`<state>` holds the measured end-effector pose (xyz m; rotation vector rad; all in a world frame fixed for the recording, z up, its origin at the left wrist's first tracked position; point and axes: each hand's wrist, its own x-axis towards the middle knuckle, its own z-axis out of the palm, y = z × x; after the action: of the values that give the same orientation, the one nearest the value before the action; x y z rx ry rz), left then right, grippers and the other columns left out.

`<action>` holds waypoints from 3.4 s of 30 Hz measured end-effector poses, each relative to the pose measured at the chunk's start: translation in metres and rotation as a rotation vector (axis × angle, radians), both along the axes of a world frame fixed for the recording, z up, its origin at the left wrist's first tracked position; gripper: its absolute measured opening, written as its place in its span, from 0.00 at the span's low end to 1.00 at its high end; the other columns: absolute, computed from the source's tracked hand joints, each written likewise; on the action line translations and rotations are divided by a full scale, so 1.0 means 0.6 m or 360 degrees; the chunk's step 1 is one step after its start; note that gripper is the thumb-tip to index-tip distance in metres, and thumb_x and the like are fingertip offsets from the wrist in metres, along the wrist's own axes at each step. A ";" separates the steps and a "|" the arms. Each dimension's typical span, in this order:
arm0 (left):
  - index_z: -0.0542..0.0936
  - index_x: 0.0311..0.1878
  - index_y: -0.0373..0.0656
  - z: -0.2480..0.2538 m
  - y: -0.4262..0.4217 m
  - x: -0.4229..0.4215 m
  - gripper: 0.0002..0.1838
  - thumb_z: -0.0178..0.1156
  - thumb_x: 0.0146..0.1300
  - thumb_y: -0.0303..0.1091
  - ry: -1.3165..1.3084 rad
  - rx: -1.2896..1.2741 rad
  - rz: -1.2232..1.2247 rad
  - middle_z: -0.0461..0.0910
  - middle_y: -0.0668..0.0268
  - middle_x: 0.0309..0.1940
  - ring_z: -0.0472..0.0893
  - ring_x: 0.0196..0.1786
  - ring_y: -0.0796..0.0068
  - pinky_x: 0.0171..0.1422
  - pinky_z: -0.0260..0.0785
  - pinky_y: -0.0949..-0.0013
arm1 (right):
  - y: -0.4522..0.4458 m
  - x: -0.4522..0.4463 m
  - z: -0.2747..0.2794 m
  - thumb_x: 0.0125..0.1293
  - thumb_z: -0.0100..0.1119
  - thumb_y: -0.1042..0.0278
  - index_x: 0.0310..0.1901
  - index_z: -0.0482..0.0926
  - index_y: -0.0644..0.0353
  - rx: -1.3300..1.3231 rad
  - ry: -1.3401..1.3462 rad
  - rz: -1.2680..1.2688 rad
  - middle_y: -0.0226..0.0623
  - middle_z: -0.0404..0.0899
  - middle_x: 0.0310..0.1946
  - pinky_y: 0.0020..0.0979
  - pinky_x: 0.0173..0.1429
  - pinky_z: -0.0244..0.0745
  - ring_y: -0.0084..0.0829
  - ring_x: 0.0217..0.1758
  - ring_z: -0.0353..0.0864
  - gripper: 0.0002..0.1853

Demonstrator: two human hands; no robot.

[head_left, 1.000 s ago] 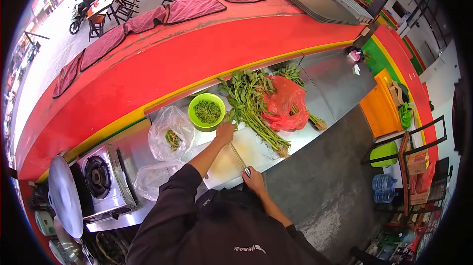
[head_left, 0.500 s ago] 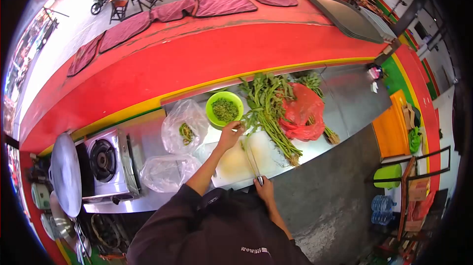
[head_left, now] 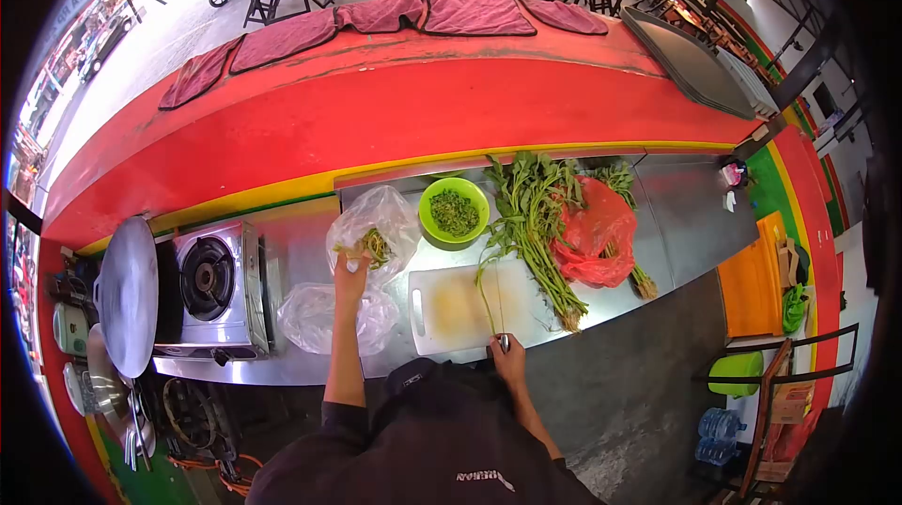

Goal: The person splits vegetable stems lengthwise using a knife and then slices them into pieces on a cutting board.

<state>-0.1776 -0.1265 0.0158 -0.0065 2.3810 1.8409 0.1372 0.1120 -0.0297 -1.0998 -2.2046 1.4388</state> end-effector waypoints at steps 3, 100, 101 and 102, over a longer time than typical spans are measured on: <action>0.76 0.59 0.30 -0.026 0.034 0.040 0.29 0.69 0.62 0.41 0.0308 -0.0297 0.0040 0.81 0.48 0.54 0.79 0.60 0.57 0.65 0.68 0.61 | -0.001 -0.003 0.008 0.65 0.66 0.61 0.37 0.82 0.66 -0.0047 0.0023 -0.0017 0.28 0.74 0.19 0.27 0.29 0.66 0.18 0.23 0.67 0.14; 0.82 0.40 0.30 -0.127 0.168 0.296 0.15 0.63 0.68 0.37 -0.1084 0.0054 -0.1223 0.82 0.61 0.31 0.87 0.27 0.68 0.28 0.76 0.73 | -0.016 0.107 0.064 0.77 0.49 0.48 0.40 0.72 0.53 -0.1301 -0.0123 0.0059 0.27 0.70 0.19 0.24 0.17 0.59 0.17 0.14 0.62 0.16; 0.82 0.40 0.30 -0.130 0.168 0.295 0.15 0.63 0.68 0.37 -0.1063 0.0058 -0.1251 0.82 0.61 0.31 0.86 0.27 0.68 0.28 0.77 0.73 | -0.016 0.107 0.059 0.78 0.49 0.49 0.41 0.73 0.53 -0.1295 -0.0135 0.0071 0.27 0.71 0.19 0.24 0.17 0.59 0.17 0.14 0.62 0.16; 0.82 0.40 0.30 -0.129 0.167 0.294 0.16 0.63 0.68 0.37 -0.1040 0.0063 -0.1277 0.82 0.61 0.30 0.86 0.26 0.68 0.28 0.77 0.72 | -0.017 0.106 0.058 0.78 0.48 0.49 0.42 0.73 0.53 -0.1288 -0.0146 0.0083 0.27 0.71 0.19 0.24 0.16 0.59 0.17 0.14 0.62 0.16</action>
<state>-0.0010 -0.0262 -0.0614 0.2651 1.5572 1.2355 0.2011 0.1020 0.0048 -1.3426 -1.7101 2.4445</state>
